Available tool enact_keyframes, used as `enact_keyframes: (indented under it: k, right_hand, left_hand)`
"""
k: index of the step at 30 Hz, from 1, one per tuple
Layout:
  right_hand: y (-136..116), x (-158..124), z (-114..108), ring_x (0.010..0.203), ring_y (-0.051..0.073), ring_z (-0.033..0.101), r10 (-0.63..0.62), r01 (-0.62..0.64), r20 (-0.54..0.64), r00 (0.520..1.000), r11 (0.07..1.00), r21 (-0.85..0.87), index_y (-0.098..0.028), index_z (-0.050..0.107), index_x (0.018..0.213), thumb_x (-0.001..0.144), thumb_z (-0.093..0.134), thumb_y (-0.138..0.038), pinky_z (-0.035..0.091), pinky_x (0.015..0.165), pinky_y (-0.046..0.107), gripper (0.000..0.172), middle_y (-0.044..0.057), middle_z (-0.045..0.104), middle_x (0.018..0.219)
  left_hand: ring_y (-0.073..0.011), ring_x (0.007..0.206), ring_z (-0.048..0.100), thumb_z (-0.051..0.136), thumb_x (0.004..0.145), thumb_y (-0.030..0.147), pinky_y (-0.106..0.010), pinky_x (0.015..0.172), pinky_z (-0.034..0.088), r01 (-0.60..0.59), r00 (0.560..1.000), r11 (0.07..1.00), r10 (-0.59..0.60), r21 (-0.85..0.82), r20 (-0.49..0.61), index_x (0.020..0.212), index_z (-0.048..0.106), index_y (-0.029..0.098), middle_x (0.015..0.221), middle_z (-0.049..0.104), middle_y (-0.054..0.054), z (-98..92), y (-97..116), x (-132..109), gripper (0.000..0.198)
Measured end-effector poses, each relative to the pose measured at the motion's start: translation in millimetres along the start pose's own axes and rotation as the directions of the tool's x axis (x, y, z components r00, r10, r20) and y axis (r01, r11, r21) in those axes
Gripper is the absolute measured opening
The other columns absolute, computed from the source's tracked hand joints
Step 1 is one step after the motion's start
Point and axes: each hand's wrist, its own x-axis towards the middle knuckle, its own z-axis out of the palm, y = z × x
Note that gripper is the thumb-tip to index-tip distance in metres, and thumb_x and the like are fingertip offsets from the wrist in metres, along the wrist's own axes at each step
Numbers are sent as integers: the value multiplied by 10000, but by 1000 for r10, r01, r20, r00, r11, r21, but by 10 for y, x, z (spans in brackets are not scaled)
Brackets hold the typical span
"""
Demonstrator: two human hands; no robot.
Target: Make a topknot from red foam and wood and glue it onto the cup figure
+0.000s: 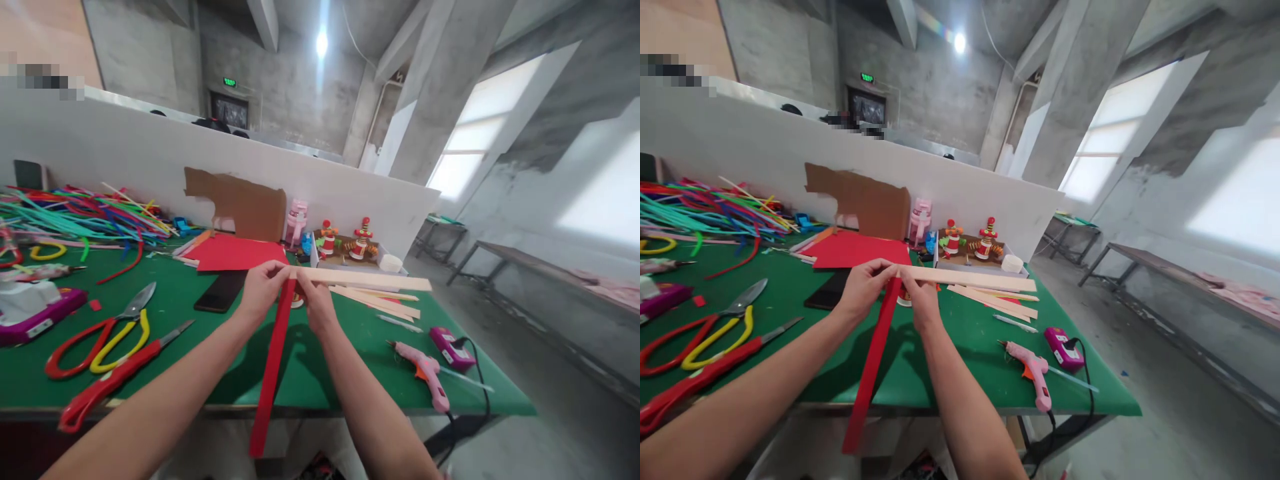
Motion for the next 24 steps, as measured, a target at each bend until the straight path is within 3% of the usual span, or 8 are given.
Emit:
enact_keyframes:
  k: [4, 8, 10, 12, 13, 15, 18, 24]
  right_hand:
    - [210, 149, 70, 839, 205, 679, -16, 17, -36, 999, 1000, 24, -155, 718, 848, 631, 803, -453, 526, 811, 317, 378, 58, 750, 862]
    - [346, 24, -156, 813, 185, 659, 19, 28, 168, 986, 962, -271, -181, 713, 905, 755, 695, -356, 514, 785, 309, 231, 35, 735, 881]
    - [422, -63, -291, 819, 186, 646, 54, 128, 286, 957, 803, -582, -189, 710, 856, 789, 649, -260, 499, 811, 316, 115, 33, 719, 846]
    - [504, -106, -385, 886, 210, 637, 60, 269, 358, 932, 549, -792, -188, 709, 851, 825, 611, -216, 477, 870, 347, 105, 59, 718, 879]
    - [545, -102, -414, 925, 221, 632, 48, 323, 382, 923, 444, -836, -186, 708, 870, 846, 595, -216, 467, 896, 361, 119, 75, 719, 919]
    - [622, -39, -444, 976, 229, 625, 5, 384, 412, 911, 350, -855, -191, 701, 923, 885, 566, -235, 460, 919, 366, 147, 88, 719, 988]
    - [705, 156, -457, 954, 209, 630, -29, 423, 442, 897, 351, -835, -208, 690, 917, 911, 517, -217, 476, 886, 328, 173, 60, 720, 958]
    - [698, 518, -440, 704, 164, 592, 141, 313, 371, 918, 319, -895, -184, 643, 735, 892, 583, -291, 456, 660, 266, 199, 21, 650, 721]
  left_hand:
    - [-143, 568, 543, 640, 681, 431, -239, 553, 423, -82, 996, 982, 86, 169, -20, 663, 673, 170, 586, 637, -1, -63, -150, 116, 264]
    - [-133, 578, 535, 623, 721, 411, -237, 576, 420, -135, 986, 959, 154, 249, -59, 691, 683, 171, 614, 635, 5, -189, -235, 41, 249]
    - [-132, 603, 538, 634, 729, 400, -229, 588, 426, -158, 983, 968, 172, 197, -59, 684, 672, 174, 628, 631, 7, -250, -224, 12, 233]
    - [-136, 619, 548, 646, 728, 388, -225, 595, 439, -165, 986, 977, 168, 137, -14, 670, 664, 174, 634, 634, 4, -289, -193, 0, 222]
    - [-138, 621, 555, 649, 727, 380, -225, 596, 445, -166, 986, 979, 163, 120, 27, 663, 663, 173, 635, 636, 1, -297, -177, -4, 217]
    - [-143, 620, 573, 651, 729, 362, -228, 600, 459, -176, 979, 978, 162, 109, 122, 655, 670, 170, 643, 650, -8, -292, -155, -19, 206]
    - [-146, 612, 588, 642, 745, 339, -231, 600, 467, -225, 954, 967, 194, 117, 228, 658, 681, 168, 643, 664, -18, -254, -152, -54, 196]
    - [-141, 624, 592, 609, 791, 317, -227, 619, 468, -280, 921, 951, 228, 131, 317, 662, 666, 162, 649, 663, -21, -202, -200, -98, 210]
